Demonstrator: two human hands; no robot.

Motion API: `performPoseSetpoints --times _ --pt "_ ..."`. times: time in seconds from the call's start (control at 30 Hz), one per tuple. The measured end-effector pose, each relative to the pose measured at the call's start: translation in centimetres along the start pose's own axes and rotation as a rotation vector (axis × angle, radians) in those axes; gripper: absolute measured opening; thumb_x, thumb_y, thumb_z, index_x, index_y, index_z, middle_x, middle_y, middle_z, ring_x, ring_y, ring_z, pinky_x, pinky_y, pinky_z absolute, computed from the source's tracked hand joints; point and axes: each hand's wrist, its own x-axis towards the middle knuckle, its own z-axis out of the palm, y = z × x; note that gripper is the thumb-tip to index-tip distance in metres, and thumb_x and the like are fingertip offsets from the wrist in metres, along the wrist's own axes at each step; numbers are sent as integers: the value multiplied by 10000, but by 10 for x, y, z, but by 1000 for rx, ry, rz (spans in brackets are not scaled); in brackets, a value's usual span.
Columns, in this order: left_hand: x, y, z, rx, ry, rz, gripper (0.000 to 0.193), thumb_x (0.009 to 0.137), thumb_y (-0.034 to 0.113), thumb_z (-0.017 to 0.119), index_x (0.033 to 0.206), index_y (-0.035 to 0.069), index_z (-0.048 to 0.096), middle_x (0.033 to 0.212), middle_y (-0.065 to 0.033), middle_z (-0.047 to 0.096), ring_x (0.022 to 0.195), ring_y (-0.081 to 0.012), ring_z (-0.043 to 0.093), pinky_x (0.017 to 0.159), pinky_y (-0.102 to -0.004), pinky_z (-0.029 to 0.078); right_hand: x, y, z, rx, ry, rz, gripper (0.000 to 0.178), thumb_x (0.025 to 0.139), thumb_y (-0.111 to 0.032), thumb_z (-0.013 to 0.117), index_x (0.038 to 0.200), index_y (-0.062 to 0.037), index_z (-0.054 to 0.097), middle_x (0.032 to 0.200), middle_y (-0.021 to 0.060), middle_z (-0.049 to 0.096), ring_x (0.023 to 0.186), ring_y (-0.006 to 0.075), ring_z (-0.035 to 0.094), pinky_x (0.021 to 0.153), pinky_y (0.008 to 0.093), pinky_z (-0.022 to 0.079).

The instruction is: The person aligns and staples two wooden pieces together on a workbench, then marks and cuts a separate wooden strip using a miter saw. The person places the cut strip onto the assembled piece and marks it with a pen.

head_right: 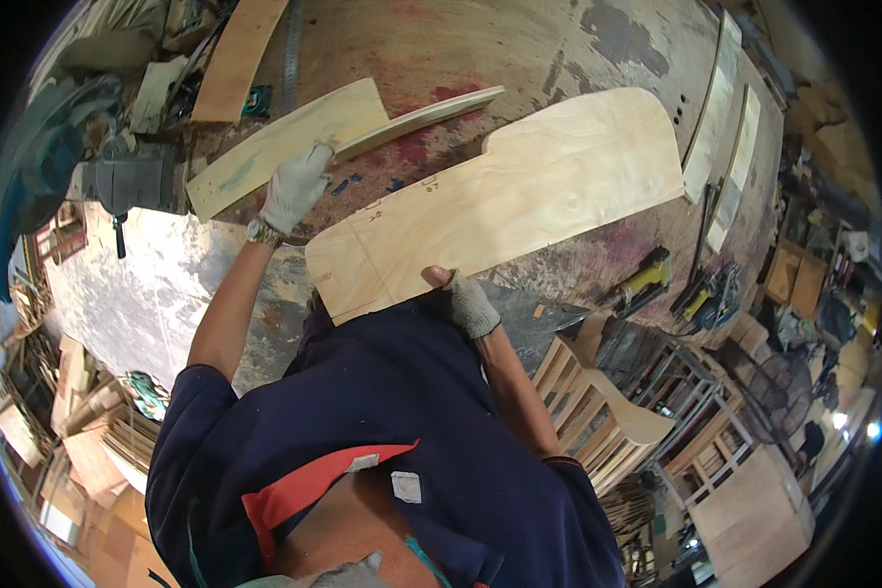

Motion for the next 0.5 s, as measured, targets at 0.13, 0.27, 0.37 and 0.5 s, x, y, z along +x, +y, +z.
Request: performPoseSetpoints --times 0.13,0.27,0.37,0.5 --pt "-72 6 -4 48 -93 -122 428 775 163 784 1161 120 603 1039 -105 686 798 -316 706 610 -409 565 -2 -5 11 -30 -52 -37 561 896 -234 790 1332 33 558 1180 150 666 1099 293 676 982 415 577" --pt "-117 16 5 -94 29 -180 318 860 102 696 1162 88 597 1011 -144 661 816 -366 679 625 -440 546 5 -12 20 -139 -134 -109 369 931 -239 750 1166 -4 590 1009 67 633 954 216 656 867 374 575" --pt "-127 17 18 -189 172 -163 326 870 90 687 1186 78 609 1025 -153 666 831 -369 680 627 -434 547 11 -12 21 -160 -135 -124 261 955 -257 723 1019 -37 596 902 9 574 898 154 600 808 355 536" --pt "-132 9 30 -190 149 -126 368 846 73 681 1208 70 616 1119 -174 680 879 -390 682 673 -431 561 26 -1 22 -97 -107 -146 314 969 -270 710 1082 9 619 988 42 613 971 161 593 862 369 525"
